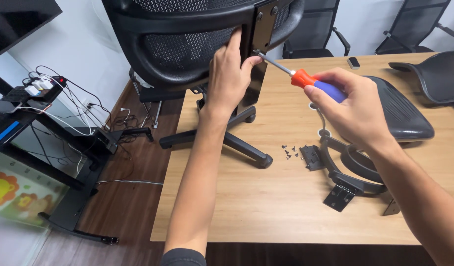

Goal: The person assembles an office chair on a wooden table. They hold a metal mounting bracket against the chair backrest, pick up screws from the table, and use a screwdriver to drive the screws into the bracket, repositioning the chair as they work.

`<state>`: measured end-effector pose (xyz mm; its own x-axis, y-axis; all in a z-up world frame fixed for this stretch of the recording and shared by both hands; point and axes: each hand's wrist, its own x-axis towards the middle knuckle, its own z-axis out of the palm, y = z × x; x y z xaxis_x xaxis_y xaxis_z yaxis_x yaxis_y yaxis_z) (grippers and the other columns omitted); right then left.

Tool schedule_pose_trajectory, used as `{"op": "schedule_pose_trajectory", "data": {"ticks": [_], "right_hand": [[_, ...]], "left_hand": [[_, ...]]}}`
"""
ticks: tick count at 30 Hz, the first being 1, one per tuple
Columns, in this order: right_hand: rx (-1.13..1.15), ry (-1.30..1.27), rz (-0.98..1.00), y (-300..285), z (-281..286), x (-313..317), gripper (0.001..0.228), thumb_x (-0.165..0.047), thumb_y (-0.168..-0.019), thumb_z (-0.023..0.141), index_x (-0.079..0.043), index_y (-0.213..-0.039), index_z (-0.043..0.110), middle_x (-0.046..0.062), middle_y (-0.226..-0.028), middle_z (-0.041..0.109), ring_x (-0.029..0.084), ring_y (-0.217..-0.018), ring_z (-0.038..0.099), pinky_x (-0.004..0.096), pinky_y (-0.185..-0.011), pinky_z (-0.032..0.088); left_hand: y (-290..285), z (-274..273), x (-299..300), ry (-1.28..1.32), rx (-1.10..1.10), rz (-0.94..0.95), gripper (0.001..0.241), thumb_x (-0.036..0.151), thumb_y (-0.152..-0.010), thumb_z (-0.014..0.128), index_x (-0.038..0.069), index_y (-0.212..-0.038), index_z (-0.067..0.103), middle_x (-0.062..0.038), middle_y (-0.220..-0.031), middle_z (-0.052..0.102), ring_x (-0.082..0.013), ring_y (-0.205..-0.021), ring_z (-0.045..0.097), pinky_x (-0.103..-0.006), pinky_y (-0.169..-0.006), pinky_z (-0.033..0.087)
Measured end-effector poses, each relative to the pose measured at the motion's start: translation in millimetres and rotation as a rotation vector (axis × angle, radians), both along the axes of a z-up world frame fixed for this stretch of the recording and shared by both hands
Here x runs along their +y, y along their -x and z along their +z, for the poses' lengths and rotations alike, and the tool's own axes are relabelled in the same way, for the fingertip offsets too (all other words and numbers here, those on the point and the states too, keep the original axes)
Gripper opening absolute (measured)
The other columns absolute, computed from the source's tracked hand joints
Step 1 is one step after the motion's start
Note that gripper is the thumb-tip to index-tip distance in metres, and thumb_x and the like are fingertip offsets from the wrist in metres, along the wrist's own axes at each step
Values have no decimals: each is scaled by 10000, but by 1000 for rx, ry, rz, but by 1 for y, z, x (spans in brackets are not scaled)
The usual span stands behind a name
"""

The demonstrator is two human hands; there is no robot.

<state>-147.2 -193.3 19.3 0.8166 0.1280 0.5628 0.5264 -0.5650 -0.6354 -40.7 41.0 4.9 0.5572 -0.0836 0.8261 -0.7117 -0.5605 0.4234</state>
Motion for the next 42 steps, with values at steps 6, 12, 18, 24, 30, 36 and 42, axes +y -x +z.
{"op": "schedule_pose_trajectory", "data": {"ticks": [6,12,18,24,30,36,42], "right_hand": [[-497,413,-84,24,5,25,272,-130,-974,745,71,-1148,692,204,-956,741,285,-788,708,353,-697,557],[-204,252,-53,12,12,12,276,-195,-1008,729,36,-1153,686,98,-860,717,144,-715,705,284,-658,554],[549,-497,287,-14,14,-11,304,-259,-980,684,-27,-1175,670,0,-874,698,-6,-555,436,172,-426,296],[73,24,97,0,14,-1,336,-182,-909,753,-10,-1146,586,35,-935,713,38,-799,630,219,-688,502],[-654,573,-305,24,9,22,218,-177,-1037,787,-35,-1199,754,122,-1024,699,267,-787,679,376,-654,513],[-151,222,-164,11,19,16,160,-183,-1081,650,-47,-1102,732,86,-769,691,165,-578,636,282,-571,465],[373,-240,155,-14,6,-19,312,-172,-956,776,-64,-1186,596,60,-818,659,92,-677,529,271,-558,398]], "left_hand": [[-9,-9,0,21,-159,-20,618,19,-875,776,-64,-1412,481,-290,-1124,702,-449,-1055,694,-470,-916,561],[-14,-13,-3,-5,-161,52,611,2,-877,769,-53,-1418,490,-270,-1105,715,-443,-1039,688,-507,-943,534],[-16,-15,-1,-40,-170,-12,689,38,-897,786,-61,-1469,416,-238,-1042,721,-407,-1004,708,-495,-976,517],[-18,-19,-11,-30,-131,122,700,68,-892,791,-34,-1477,421,-226,-1021,719,-397,-1013,701,-489,-985,515],[-19,-20,-9,-58,-149,155,706,88,-900,802,-33,-1477,415,-240,-1080,700,-404,-1052,690,-489,-1010,515],[-13,-16,-8,-46,-125,80,796,108,-844,833,-57,-1482,387,-236,-1043,693,-388,-1040,689,-483,-1012,503],[-21,-26,-18,-23,-192,149,699,73,-920,768,-50,-1496,391,-209,-1139,691,-350,-1104,682,-461,-1084,498]]}}
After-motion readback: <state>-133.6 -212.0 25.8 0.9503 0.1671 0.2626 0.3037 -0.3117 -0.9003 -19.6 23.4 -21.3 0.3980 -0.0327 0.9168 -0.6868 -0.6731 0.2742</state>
